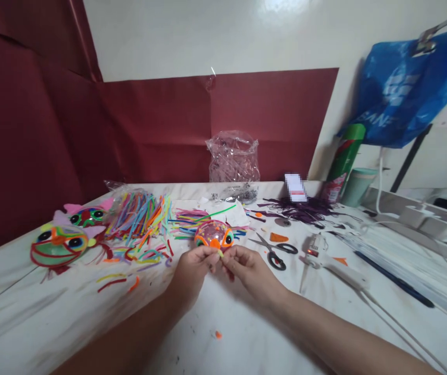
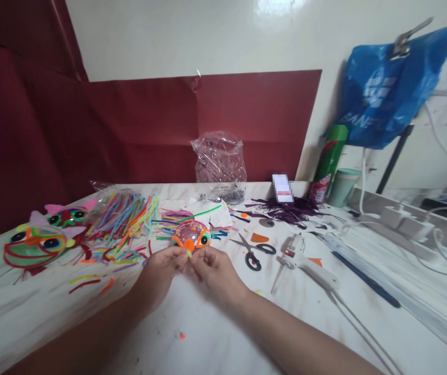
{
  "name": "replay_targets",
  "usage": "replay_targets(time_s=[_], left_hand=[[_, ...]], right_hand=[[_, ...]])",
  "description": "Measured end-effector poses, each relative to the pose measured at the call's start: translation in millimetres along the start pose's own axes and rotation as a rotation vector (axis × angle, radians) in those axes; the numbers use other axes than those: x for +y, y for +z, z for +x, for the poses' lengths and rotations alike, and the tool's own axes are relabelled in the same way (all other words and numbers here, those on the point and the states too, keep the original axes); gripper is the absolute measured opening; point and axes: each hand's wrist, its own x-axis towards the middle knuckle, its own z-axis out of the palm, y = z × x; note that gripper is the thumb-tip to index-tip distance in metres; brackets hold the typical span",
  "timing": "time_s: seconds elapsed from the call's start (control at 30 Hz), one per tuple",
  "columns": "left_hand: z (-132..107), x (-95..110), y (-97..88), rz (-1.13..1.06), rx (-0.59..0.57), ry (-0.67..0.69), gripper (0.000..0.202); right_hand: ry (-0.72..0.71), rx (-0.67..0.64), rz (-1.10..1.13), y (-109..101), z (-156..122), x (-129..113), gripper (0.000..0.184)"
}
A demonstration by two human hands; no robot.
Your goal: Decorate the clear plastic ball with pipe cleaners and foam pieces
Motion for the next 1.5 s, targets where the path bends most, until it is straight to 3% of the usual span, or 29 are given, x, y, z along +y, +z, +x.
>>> replay_targets(time_s=[0.13, 0.27, 0.33, 0.5, 0.63, 0.83, 0.97, 1.13, 1.27, 1.37, 1.5], left_hand=[[-3, 4, 4.8, -0.172, -0.06, -0.028, 0.02], [-6, 13, 7.2, -0.365, -0.181, -0.119, 0.025], [-8, 15, 8.0, -0.373, -0.218, -0.168, 0.025], [-11, 11, 12.3, -0.321, -0.163, -0.132, 0.028], [-11, 10, 14.1, -0.306, -0.143, -0.114, 0.03], [-10, 13, 13.7, -0.288, -0.181, -0.175, 0.025], [-11, 14, 13.3, -0.278, -0.176, -0.218, 0.024], [-11, 18, 9.4, -0.277, -0.18, -0.284, 0.026], [-11, 19, 8.6, -0.162, -0.172, -0.308, 0.026], [-9, 16, 11.2, -0.122, -0.123, -0.29, 0.024], [-8, 8, 15.1, -0.164, -0.045, -0.259, 0.024]], right_hand=[[-0.054, 0.021, -0.083, 0, -2, -6, 0.03], [-0.15, 0.139, -0.117, -8, -3, -13, 0.022], [-0.169, 0.102, -0.13, -10, -4, -15, 0.021], [-0.123, -0.052, 0.058, -4, -5, -14, 0.023], [-0.097, -0.064, 0.198, 0, -4, -14, 0.026], [-0.039, -0.022, 0.172, -2, -3, -14, 0.028], [-0.069, 0.015, 0.023, -3, -4, -13, 0.02], [-0.37, 0.005, -0.448, -13, -5, -23, 0.015], [-0.499, -0.092, -0.622, -18, -5, -27, 0.015], [-0.437, -0.046, -0.58, -15, -5, -22, 0.015], [-0.244, 0.087, -0.339, -5, -4, -8, 0.014]])
